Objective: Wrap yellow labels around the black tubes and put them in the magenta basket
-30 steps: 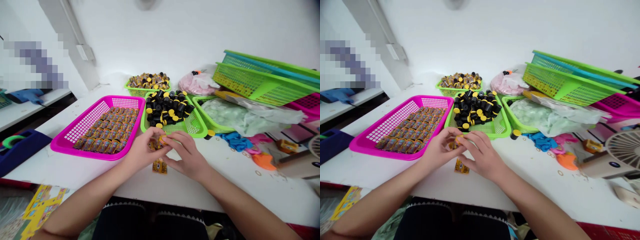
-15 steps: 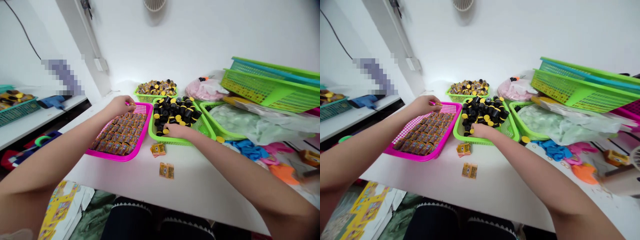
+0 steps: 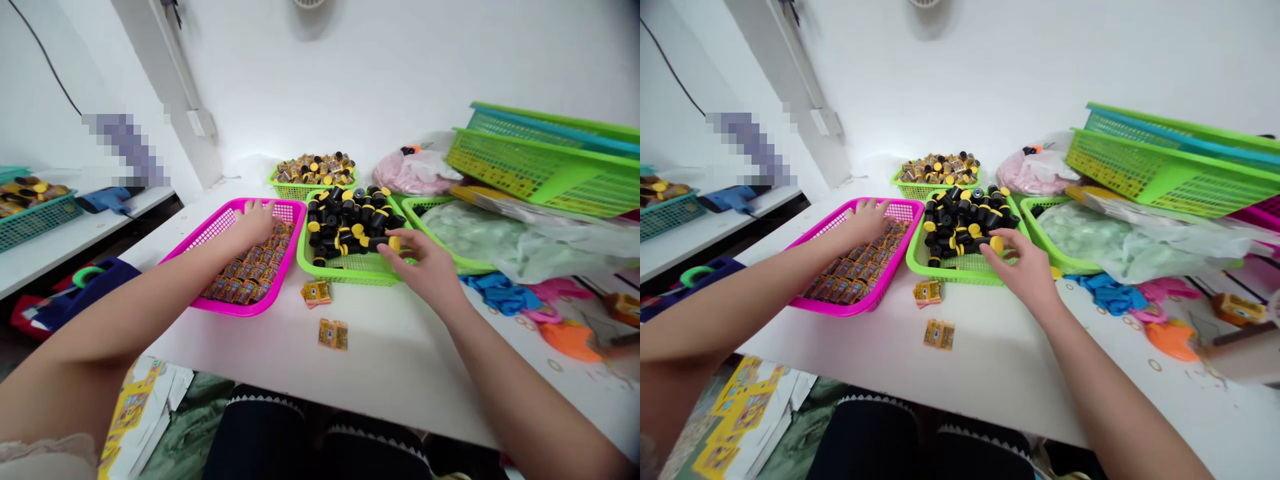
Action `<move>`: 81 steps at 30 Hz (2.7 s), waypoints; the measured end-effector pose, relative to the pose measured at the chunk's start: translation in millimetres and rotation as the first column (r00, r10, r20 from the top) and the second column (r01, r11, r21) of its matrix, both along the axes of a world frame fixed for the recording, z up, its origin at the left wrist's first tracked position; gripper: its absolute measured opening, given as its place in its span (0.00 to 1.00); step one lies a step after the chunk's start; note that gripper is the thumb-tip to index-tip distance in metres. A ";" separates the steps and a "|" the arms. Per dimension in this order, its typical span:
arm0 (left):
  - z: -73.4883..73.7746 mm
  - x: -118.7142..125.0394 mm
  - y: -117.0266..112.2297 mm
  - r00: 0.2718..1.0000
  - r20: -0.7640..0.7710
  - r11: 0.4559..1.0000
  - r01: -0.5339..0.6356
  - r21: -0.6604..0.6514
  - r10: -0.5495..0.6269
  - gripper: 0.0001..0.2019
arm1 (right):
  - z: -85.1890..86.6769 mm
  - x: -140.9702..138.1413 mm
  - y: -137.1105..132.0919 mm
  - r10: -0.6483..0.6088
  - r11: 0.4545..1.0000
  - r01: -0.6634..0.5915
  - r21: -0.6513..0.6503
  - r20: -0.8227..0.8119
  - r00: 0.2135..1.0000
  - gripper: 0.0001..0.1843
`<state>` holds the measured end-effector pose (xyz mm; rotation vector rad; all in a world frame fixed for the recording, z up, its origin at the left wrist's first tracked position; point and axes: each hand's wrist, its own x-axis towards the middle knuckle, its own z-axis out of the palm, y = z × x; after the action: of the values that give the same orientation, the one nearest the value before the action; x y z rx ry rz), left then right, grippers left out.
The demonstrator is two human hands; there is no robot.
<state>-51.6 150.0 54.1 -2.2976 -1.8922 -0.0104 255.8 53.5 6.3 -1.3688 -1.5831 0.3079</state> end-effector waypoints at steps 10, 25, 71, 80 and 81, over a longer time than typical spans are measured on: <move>-119.3 56.7 -214.5 0.702 0.060 0.704 0.708 0.050 -0.710 0.37 | -13.7 4.2 -8.1 -0.044 0.989 0.050 0.137 -0.043 0.998 0.17; -23.3 61.0 -183.6 0.220 0.895 0.768 0.614 0.183 -0.389 0.01 | -17.9 -6.1 -12.3 0.144 0.983 -0.127 0.135 -0.128 0.981 0.21; -82.9 85.6 -119.0 -0.147 0.980 0.826 0.529 0.193 -0.135 0.64 | -21.6 -35.3 -41.4 0.391 0.913 -0.389 0.126 0.007 0.920 0.16; -72.1 85.1 -118.5 -0.274 0.962 0.788 0.592 0.172 -0.003 0.73 | -8.5 -32.3 -46.6 0.354 0.923 -0.358 0.138 0.057 0.934 0.12; -72.2 84.1 -117.8 -0.278 0.960 0.758 0.631 0.162 0.026 0.72 | -8.0 -31.8 -44.3 0.417 0.904 -0.417 0.095 0.018 0.909 0.11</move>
<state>32.6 32.2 -18.1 -3.4144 -1.1577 -2.5698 224.0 9.2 -1.7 -0.9431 -1.8591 0.4826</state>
